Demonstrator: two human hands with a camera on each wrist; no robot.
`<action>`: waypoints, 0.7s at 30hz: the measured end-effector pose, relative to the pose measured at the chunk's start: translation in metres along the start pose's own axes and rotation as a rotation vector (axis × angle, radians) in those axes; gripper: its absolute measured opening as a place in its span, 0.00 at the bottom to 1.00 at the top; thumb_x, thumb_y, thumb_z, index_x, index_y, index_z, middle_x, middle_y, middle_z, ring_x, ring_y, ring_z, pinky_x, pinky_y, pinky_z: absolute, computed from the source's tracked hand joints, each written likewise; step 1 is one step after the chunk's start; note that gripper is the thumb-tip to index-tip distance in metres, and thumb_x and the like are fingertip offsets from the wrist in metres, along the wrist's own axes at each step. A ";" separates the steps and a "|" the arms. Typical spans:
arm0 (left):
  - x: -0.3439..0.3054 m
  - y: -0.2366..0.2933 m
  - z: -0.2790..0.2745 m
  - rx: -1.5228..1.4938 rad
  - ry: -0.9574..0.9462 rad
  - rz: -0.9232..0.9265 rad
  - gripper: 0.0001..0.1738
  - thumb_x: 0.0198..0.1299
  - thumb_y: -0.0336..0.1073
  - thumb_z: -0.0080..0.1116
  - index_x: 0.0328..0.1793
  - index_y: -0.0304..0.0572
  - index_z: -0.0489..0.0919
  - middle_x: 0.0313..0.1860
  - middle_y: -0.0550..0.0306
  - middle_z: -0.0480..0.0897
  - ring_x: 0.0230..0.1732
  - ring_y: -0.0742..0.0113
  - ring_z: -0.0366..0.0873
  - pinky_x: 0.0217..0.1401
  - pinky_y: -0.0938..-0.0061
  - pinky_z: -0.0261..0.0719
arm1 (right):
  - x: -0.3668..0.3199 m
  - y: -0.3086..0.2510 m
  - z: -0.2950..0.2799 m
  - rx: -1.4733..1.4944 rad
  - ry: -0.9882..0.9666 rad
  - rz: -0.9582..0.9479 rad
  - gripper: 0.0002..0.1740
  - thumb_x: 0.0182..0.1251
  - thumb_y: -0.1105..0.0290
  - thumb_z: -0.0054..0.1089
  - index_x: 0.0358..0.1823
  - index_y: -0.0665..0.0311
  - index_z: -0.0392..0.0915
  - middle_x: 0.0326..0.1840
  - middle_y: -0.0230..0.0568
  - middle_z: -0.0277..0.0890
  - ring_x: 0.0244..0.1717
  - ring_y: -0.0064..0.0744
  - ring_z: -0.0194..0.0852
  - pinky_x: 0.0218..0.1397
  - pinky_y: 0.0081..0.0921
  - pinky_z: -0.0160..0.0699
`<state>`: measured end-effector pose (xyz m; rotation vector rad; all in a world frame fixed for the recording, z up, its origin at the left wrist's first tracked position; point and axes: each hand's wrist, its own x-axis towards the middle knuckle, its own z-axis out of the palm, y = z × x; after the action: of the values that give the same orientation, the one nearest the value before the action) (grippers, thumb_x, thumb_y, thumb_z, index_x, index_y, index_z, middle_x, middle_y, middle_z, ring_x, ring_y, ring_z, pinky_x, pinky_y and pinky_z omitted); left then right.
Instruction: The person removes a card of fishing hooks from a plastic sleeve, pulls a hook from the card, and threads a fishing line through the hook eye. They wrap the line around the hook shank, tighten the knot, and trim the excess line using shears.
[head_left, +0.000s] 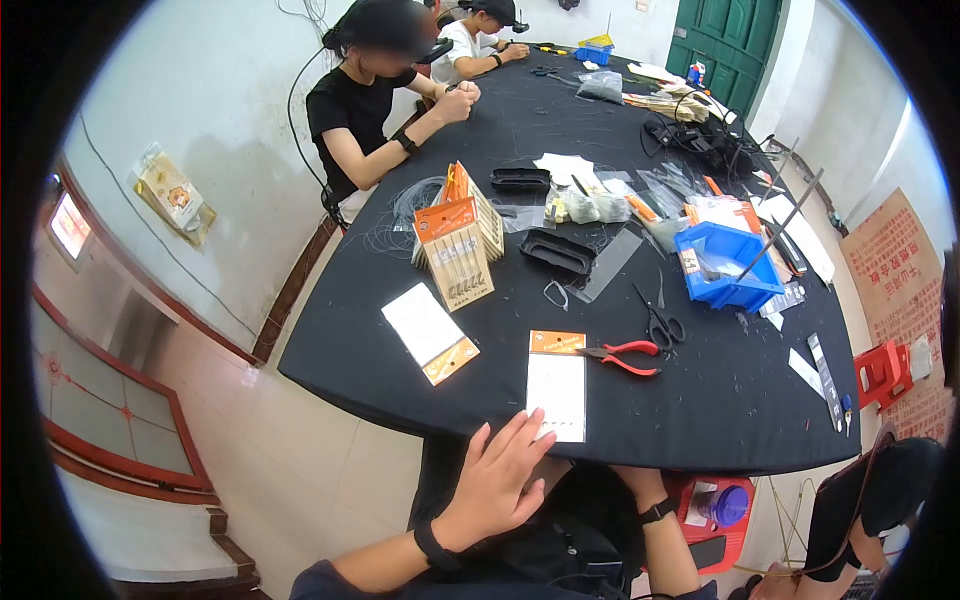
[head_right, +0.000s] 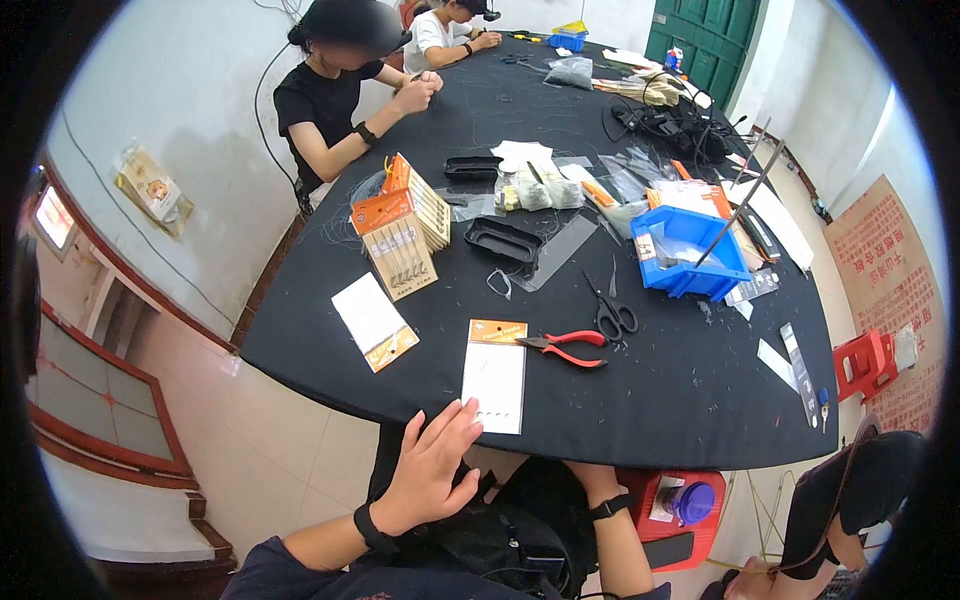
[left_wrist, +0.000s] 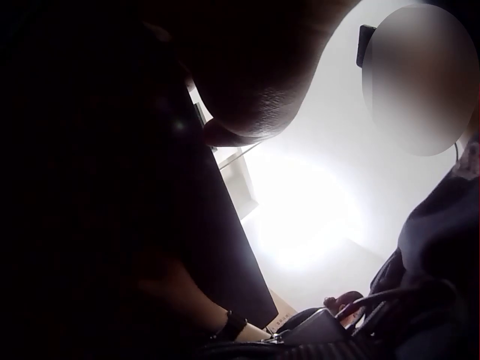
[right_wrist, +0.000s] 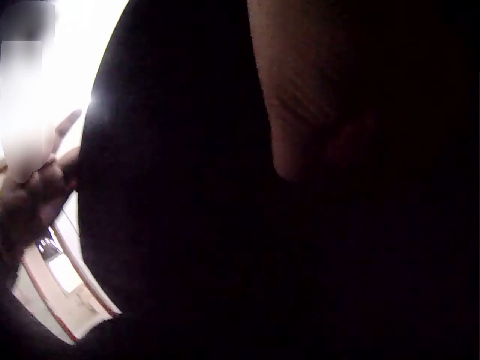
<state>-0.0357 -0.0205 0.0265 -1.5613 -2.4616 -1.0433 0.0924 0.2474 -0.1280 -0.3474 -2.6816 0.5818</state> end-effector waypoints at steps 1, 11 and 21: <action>0.000 0.000 0.000 0.006 -0.002 -0.002 0.41 0.56 0.37 0.62 0.78 0.47 0.62 0.80 0.45 0.66 0.80 0.49 0.61 0.81 0.51 0.42 | 0.002 0.010 0.000 -0.090 0.073 -0.066 0.32 0.63 0.59 0.70 0.66 0.63 0.76 0.69 0.54 0.74 0.72 0.54 0.68 0.76 0.46 0.62; 0.004 0.002 0.002 0.023 0.000 -0.023 0.37 0.56 0.37 0.61 0.74 0.47 0.67 0.79 0.46 0.67 0.79 0.50 0.62 0.80 0.50 0.42 | -0.004 0.071 0.006 -0.196 0.068 0.122 0.31 0.64 0.58 0.68 0.66 0.64 0.76 0.69 0.54 0.74 0.72 0.53 0.68 0.76 0.46 0.63; 0.004 0.000 0.006 0.084 -0.039 -0.057 0.37 0.57 0.38 0.61 0.76 0.45 0.69 0.78 0.49 0.69 0.79 0.53 0.61 0.82 0.52 0.36 | -0.022 0.080 0.016 -0.150 0.031 0.194 0.30 0.65 0.58 0.67 0.66 0.64 0.76 0.68 0.53 0.74 0.71 0.53 0.69 0.75 0.46 0.63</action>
<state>-0.0358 -0.0137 0.0235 -1.5101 -2.5543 -0.9120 0.1176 0.3056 -0.1836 -0.6587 -2.6862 0.4267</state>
